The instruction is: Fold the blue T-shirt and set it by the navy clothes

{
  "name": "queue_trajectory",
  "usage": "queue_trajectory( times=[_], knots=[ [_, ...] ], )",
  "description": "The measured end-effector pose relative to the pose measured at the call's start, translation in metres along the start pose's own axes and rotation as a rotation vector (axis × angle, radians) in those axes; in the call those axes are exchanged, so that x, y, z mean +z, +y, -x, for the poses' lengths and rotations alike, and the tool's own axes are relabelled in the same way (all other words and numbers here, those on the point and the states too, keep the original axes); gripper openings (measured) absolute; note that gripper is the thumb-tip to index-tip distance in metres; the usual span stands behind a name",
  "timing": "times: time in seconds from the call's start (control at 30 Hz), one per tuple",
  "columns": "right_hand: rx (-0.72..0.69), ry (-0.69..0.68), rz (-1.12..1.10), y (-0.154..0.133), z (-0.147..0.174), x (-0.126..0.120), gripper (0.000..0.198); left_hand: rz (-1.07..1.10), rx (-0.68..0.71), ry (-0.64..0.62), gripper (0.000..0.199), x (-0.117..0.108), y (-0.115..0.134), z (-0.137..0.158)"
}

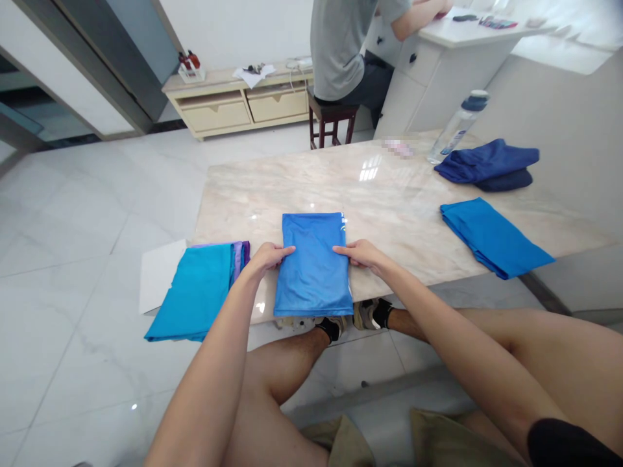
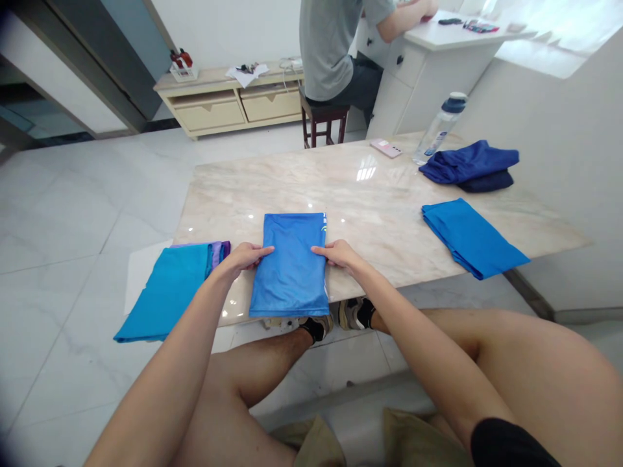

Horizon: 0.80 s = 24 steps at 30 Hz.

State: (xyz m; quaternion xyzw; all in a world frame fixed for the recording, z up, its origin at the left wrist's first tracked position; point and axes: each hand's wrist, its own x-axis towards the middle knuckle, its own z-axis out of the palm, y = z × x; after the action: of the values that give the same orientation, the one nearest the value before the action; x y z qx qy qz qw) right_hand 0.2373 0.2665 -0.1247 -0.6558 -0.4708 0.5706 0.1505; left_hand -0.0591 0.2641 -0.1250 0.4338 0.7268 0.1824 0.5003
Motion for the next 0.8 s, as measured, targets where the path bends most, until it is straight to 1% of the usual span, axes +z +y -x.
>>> queue_trajectory(
  times=[0.07,0.13,0.2,0.27,0.33,0.43,0.53,0.63,0.73,0.8],
  knots=[
    [-0.03,-0.005,-0.012,-0.001,0.001,-0.004,0.05,0.014,0.024,0.019,0.048,-0.003,0.005,0.008],
    [-0.097,0.027,-0.018,-0.001,0.005,-0.01,0.048,0.034,0.049,0.048,0.049,-0.007,0.009,0.017],
    [-0.206,0.054,-0.032,-0.002,0.011,-0.017,0.045,0.066,0.096,0.077,0.052,-0.011,0.014,0.028],
    [-0.325,0.063,-0.066,-0.005,0.018,-0.027,0.044,0.113,0.174,0.103,0.057,-0.012,0.019,0.038],
    [-0.417,0.085,-0.082,-0.013,0.025,-0.039,0.043,0.164,0.26,0.147,0.063,-0.014,0.029,0.05],
    [-0.493,0.171,-0.034,-0.038,0.043,-0.061,0.042,0.211,0.342,0.225,0.072,-0.022,0.053,0.072],
    [-0.564,0.252,0.006,-0.072,0.073,-0.083,0.046,0.226,0.393,0.287,0.076,-0.036,0.083,0.103],
    [-0.689,0.305,-0.006,-0.099,0.115,-0.098,0.048,0.218,0.437,0.375,0.077,-0.049,0.11,0.139],
    [-0.838,0.377,0.019,-0.112,0.156,-0.108,0.046,0.21,0.484,0.44,0.079,-0.051,0.128,0.174],
    [-0.889,0.431,0.043,-0.115,0.177,-0.114,0.043,0.226,0.511,0.448,0.08,-0.048,0.136,0.195]
  ],
)
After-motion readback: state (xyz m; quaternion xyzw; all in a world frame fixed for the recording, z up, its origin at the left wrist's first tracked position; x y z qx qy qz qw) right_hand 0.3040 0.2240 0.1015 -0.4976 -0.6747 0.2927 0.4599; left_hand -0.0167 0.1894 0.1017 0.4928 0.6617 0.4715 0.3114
